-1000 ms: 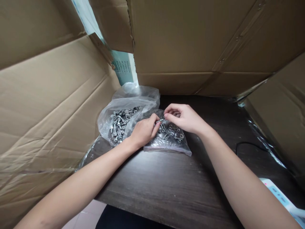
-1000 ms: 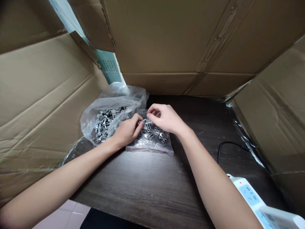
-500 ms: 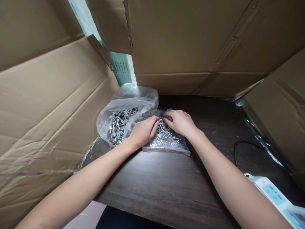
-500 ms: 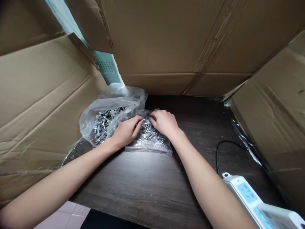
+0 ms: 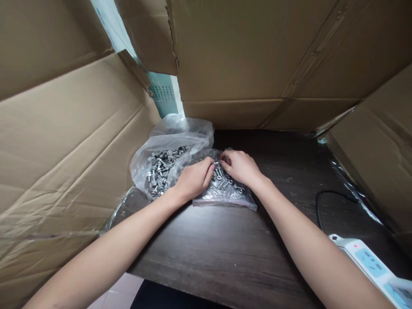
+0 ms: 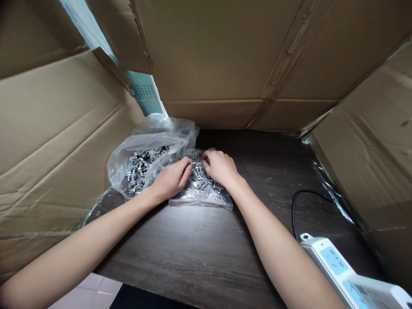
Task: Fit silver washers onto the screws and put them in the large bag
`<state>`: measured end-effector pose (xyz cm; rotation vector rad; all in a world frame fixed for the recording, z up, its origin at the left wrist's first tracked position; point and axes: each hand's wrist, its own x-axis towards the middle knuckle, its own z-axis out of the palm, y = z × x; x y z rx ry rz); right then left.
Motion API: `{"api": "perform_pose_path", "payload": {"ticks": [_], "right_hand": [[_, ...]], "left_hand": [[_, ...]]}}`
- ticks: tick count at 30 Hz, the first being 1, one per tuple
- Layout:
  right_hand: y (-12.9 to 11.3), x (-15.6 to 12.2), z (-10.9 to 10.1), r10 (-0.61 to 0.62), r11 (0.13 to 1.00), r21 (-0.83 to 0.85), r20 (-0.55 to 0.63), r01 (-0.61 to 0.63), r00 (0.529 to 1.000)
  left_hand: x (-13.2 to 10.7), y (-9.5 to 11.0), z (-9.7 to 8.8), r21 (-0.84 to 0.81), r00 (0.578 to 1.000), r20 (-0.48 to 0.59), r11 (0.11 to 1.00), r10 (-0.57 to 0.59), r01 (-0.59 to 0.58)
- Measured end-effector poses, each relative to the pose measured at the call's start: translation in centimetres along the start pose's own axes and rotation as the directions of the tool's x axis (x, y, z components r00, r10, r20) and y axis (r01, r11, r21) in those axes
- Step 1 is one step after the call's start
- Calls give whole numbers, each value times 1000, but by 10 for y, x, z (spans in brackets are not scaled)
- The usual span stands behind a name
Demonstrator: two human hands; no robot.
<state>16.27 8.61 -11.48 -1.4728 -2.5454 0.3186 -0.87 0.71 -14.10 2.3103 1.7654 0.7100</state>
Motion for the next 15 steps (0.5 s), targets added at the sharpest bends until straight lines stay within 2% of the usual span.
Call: {"api": "perform_pose_path", "payload": {"ticks": [4, 8, 11, 15], "right_hand": [[2, 1, 2, -72, 997, 26, -50, 74, 996], [4, 1, -10, -177, 929, 302, -144, 214, 974], [0, -2, -25, -217, 850, 463, -129, 252, 968], [-6, -6, -33, -240, 839, 468, -142, 279, 960]], "left_hand": [[0, 0, 0, 18, 1000, 4, 1000, -12, 12], [0, 1, -1, 1, 1000, -9, 1000, -13, 13], [-1, 2, -1, -44, 999, -27, 998, -41, 39], [-1, 2, 0, -102, 994, -73, 992, -82, 75]]}}
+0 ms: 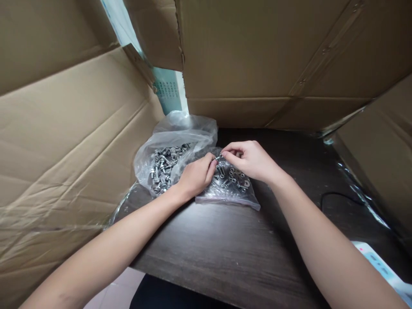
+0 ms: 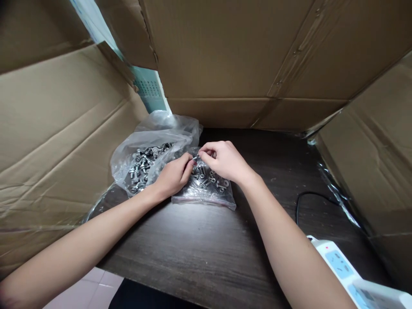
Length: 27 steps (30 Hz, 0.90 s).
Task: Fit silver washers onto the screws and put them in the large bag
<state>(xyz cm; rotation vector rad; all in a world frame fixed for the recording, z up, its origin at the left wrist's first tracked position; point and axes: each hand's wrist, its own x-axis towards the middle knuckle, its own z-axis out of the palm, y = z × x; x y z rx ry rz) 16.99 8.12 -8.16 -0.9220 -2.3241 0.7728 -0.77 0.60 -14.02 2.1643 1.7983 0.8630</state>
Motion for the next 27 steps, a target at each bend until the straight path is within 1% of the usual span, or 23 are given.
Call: {"api": "perform_pose_path", "payload": {"ticks": [3, 5, 9, 14, 18, 21, 24, 27], "right_hand": [[-2, 0, 4, -18, 999, -40, -60, 15, 998], [-4, 0, 6, -28, 999, -37, -69, 25, 997], [-6, -1, 6, -41, 999, 27, -25, 42, 999], [-4, -1, 4, -35, 996, 77, -20, 37, 999], [1, -1, 6, -13, 992, 125, -7, 14, 1000], [4, 0, 9, 18, 978, 207, 3, -18, 1000], [4, 1, 11, 24, 959, 282, 13, -26, 1000], [3, 1, 11, 15, 958, 284, 26, -22, 1000]], "left_hand": [[0, -1, 1, -19, 1000, -20, 1000, 1, -2], [0, -2, 1, -25, 1000, -21, 1000, 7, -8], [0, -3, 2, -25, 1000, -21, 1000, 16, -17], [-1, -4, 3, -28, 999, -27, 999, 35, -35], [-1, -4, 3, -33, 999, -27, 999, 36, -36], [-1, -4, 2, -42, 999, -26, 999, 30, -31], [0, -4, 2, -40, 999, -25, 999, 22, -23], [-1, -4, 2, -33, 999, -27, 999, 28, -29]]}}
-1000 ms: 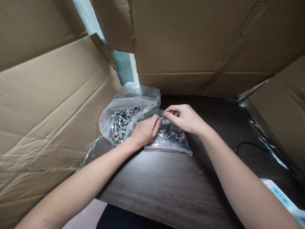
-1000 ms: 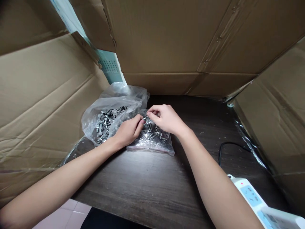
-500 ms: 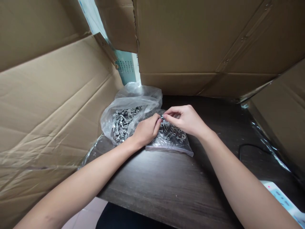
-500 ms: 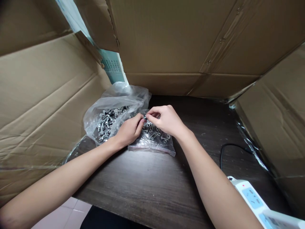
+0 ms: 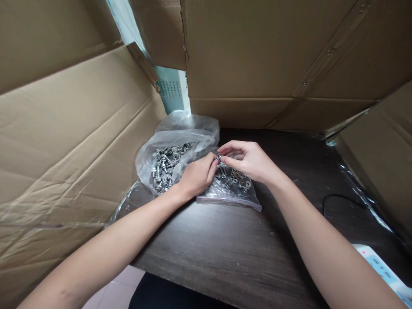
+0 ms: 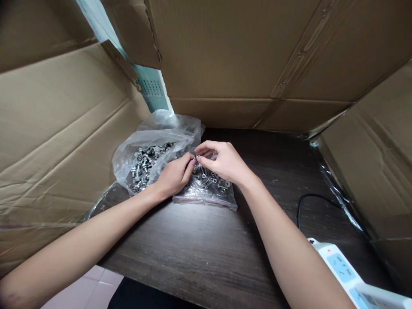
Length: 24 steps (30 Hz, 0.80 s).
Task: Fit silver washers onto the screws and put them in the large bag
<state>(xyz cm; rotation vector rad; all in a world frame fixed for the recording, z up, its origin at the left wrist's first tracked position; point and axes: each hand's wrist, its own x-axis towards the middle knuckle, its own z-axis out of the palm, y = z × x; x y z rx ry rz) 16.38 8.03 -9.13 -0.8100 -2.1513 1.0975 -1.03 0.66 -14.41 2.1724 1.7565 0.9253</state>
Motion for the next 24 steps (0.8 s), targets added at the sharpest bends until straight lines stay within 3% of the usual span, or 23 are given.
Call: {"api": "perform_pose_path", "payload": {"ticks": [9, 19, 24], "right_hand": [[-5, -1, -3, -96, 983, -161, -14, 93, 995], [-2, 0, -3, 25, 1000, 8, 19, -26, 999], [-2, 0, -3, 15, 1000, 15, 25, -16, 1000]], "left_hand": [[1, 0, 0, -16, 1000, -5, 1000, 3, -3], [0, 1, 0, -34, 1000, -3, 999, 6, -6], [1, 0, 1, -41, 1000, -12, 999, 28, -29]]}}
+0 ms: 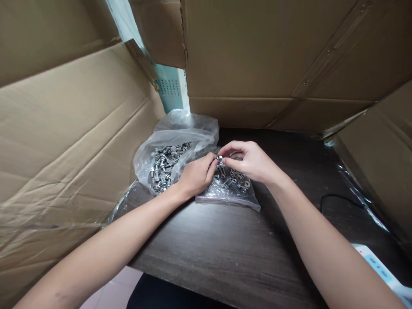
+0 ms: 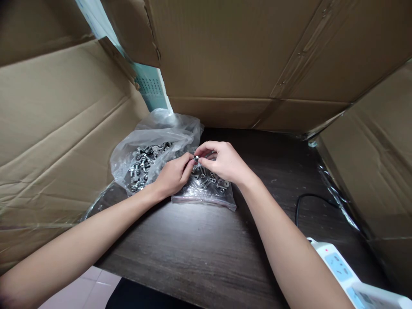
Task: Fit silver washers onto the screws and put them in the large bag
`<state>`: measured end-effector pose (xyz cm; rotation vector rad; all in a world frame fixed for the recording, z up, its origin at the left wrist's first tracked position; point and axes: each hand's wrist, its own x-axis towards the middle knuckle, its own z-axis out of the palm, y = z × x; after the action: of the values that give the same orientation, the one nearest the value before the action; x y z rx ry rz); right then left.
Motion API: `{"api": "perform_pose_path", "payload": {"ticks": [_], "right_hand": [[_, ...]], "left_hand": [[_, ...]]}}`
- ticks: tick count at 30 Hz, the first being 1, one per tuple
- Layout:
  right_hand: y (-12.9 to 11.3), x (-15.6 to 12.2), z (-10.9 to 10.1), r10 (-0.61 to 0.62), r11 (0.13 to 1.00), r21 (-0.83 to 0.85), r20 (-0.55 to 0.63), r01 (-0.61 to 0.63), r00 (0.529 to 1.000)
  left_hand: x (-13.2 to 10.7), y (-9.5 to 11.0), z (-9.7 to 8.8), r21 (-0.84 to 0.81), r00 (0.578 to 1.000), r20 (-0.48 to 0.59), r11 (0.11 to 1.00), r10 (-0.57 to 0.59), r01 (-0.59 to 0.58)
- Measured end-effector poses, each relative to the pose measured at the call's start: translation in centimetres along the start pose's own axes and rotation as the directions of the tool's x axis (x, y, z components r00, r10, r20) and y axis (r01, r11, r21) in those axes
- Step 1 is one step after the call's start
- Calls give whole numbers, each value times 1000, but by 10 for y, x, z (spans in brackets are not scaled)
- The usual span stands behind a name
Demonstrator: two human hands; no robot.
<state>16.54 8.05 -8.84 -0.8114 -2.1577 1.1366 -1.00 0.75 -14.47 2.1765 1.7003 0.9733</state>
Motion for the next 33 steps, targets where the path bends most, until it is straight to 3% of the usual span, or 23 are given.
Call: {"api": "perform_pose_path", "payload": {"ticks": [8, 18, 26, 30, 33], "right_hand": [[-2, -1, 0, -107, 989, -100, -19, 105, 994], [1, -1, -2, -4, 993, -117, 29, 8, 1000], [1, 0, 3, -23, 922, -386, 48, 40, 999], [1, -1, 3, 49, 930, -366, 18, -39, 999], [-2, -3, 0, 32, 953, -300, -40, -43, 999]], "left_hand": [[0, 1, -1, 12, 1000, 2, 1000, -10, 10], [-1, -1, -1, 29, 1000, -6, 999, 29, -29], [-1, 3, -3, 101, 996, 30, 991, 85, -88], [0, 4, -3, 87, 996, 6, 992, 88, -88], [0, 2, -2, 78, 997, -19, 994, 80, -79]]}}
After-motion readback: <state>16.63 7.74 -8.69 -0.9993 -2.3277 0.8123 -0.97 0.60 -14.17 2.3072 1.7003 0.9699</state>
